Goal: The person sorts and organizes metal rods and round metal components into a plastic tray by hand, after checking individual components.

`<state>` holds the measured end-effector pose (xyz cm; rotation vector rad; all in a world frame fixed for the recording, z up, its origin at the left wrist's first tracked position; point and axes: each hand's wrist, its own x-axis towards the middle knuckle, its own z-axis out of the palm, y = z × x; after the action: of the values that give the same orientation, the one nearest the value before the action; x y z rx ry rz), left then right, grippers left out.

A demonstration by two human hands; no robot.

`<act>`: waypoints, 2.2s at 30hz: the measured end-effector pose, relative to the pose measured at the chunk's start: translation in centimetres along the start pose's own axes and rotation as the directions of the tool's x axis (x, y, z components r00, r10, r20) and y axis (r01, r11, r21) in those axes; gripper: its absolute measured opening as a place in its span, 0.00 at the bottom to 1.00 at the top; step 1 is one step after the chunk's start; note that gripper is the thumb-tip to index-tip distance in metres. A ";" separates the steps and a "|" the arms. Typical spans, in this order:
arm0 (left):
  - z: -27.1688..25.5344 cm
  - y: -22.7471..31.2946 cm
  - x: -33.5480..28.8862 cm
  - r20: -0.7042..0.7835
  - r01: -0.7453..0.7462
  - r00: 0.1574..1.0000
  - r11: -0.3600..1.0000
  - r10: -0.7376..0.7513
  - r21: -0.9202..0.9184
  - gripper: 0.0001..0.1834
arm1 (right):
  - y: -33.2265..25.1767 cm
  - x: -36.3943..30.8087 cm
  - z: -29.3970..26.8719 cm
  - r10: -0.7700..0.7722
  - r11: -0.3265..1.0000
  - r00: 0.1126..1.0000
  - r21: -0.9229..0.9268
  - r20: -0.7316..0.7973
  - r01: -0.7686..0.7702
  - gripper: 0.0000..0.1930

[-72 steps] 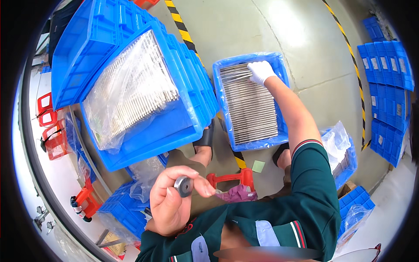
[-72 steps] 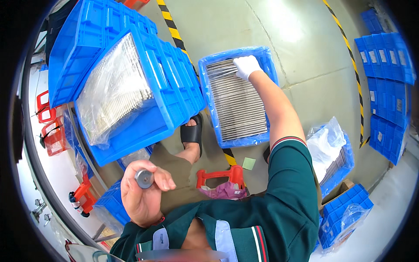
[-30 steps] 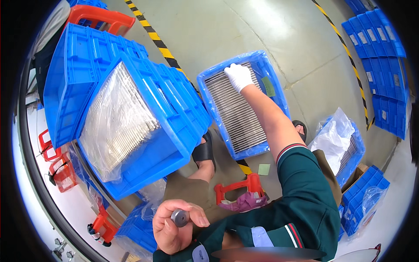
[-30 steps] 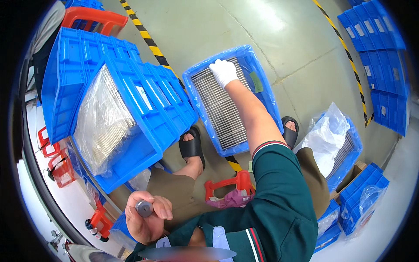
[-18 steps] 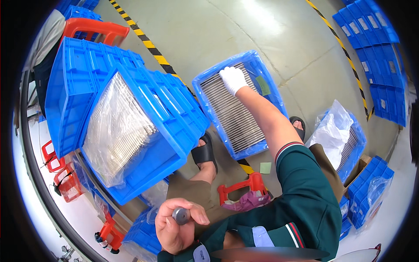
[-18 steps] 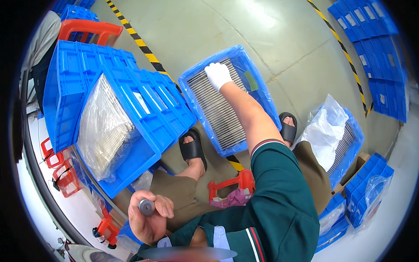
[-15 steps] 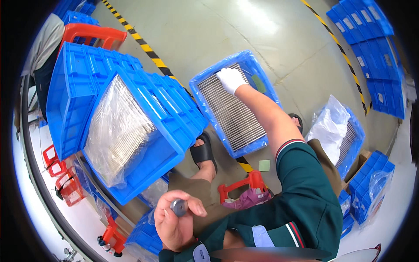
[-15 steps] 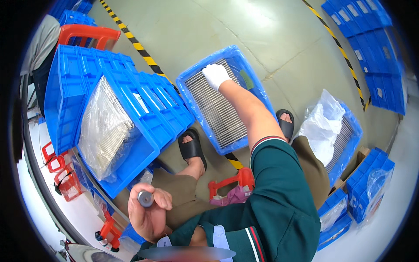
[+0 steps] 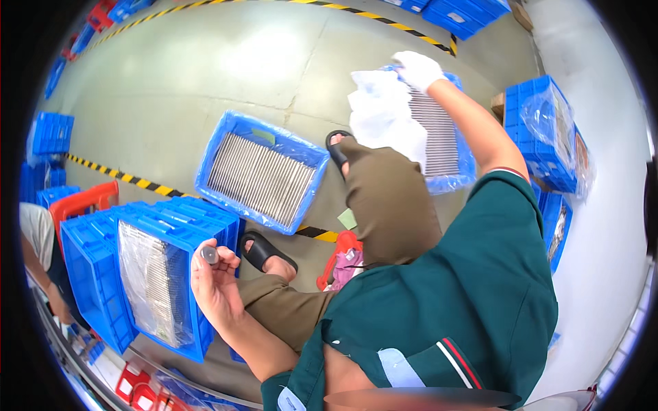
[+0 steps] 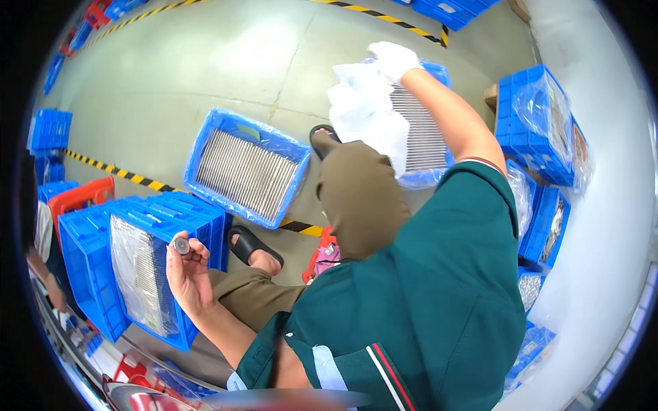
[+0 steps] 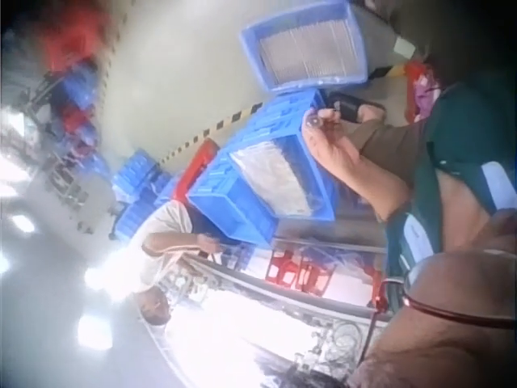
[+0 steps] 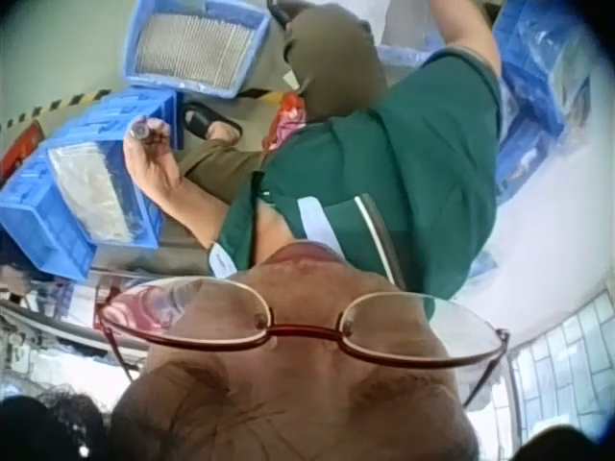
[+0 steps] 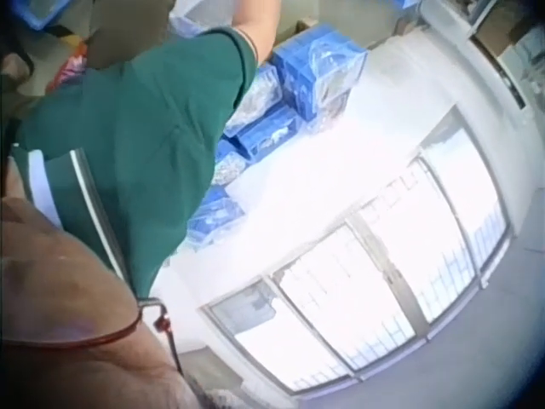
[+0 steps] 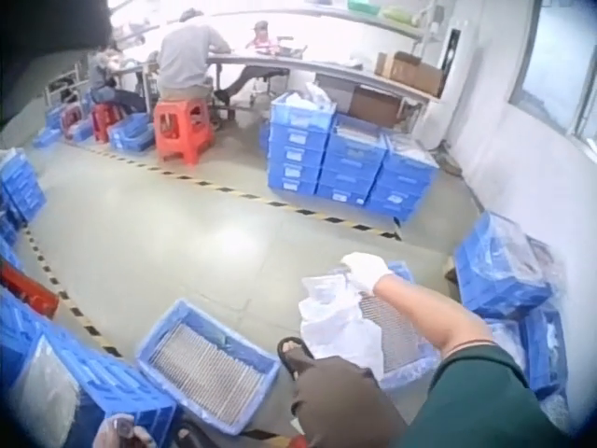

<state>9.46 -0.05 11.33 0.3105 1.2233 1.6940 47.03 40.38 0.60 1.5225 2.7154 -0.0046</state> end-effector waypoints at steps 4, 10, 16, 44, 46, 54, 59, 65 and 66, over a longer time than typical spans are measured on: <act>-0.4 -0.9 1.2 0.021 0.047 0.999 0.996 -0.049 0.081 0.19 | 8.5 -11.0 -2.3 0.480 0.877 0.871 -0.036 0.100 -0.479 0.14; -2.1 -3.1 3.9 0.038 0.141 0.988 0.982 -0.147 0.127 0.19 | 10.2 -22.0 3.2 0.592 0.801 0.789 -0.011 0.166 -0.598 0.12; -4.0 -6.1 5.9 -0.049 0.305 0.952 0.934 -0.302 0.183 0.20 | 9.6 -21.8 10.5 0.328 0.942 0.940 0.043 0.091 -0.333 0.11; -6.8 -6.9 5.2 -0.344 0.415 0.882 0.876 -0.321 0.245 0.19 | 9.2 -4.5 15.2 0.264 0.961 0.943 -0.136 0.203 -0.239 0.09; -6.6 -7.0 5.2 -0.343 0.422 0.881 0.869 -0.326 0.258 0.19 | 9.1 -4.8 16.2 0.329 0.944 0.924 -0.081 0.193 -0.319 0.07; -6.4 -6.6 4.8 -0.330 0.410 0.890 0.869 -0.315 0.278 0.19 | 8.2 -9.1 14.4 0.414 0.885 0.837 0.059 0.359 -0.463 0.09; -5.6 -6.6 4.7 -0.279 0.377 0.909 0.896 -0.310 0.234 0.19 | 7.1 -14.4 14.6 0.531 0.756 0.717 0.129 0.453 -0.642 0.12; -4.7 -7.2 5.0 -0.231 0.359 0.922 0.908 -0.310 0.215 0.19 | 7.6 -19.2 17.5 0.603 0.301 0.615 0.569 0.508 -0.765 0.13; -4.9 -6.9 4.8 -0.229 0.350 0.926 0.912 -0.301 0.213 0.19 | 6.5 -19.2 16.1 0.459 -0.088 0.558 0.660 0.691 -0.746 0.12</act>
<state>7.68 1.05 1.82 0.0840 1.5446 1.3022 62.95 27.08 -14.95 2.5690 1.2502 -1.9812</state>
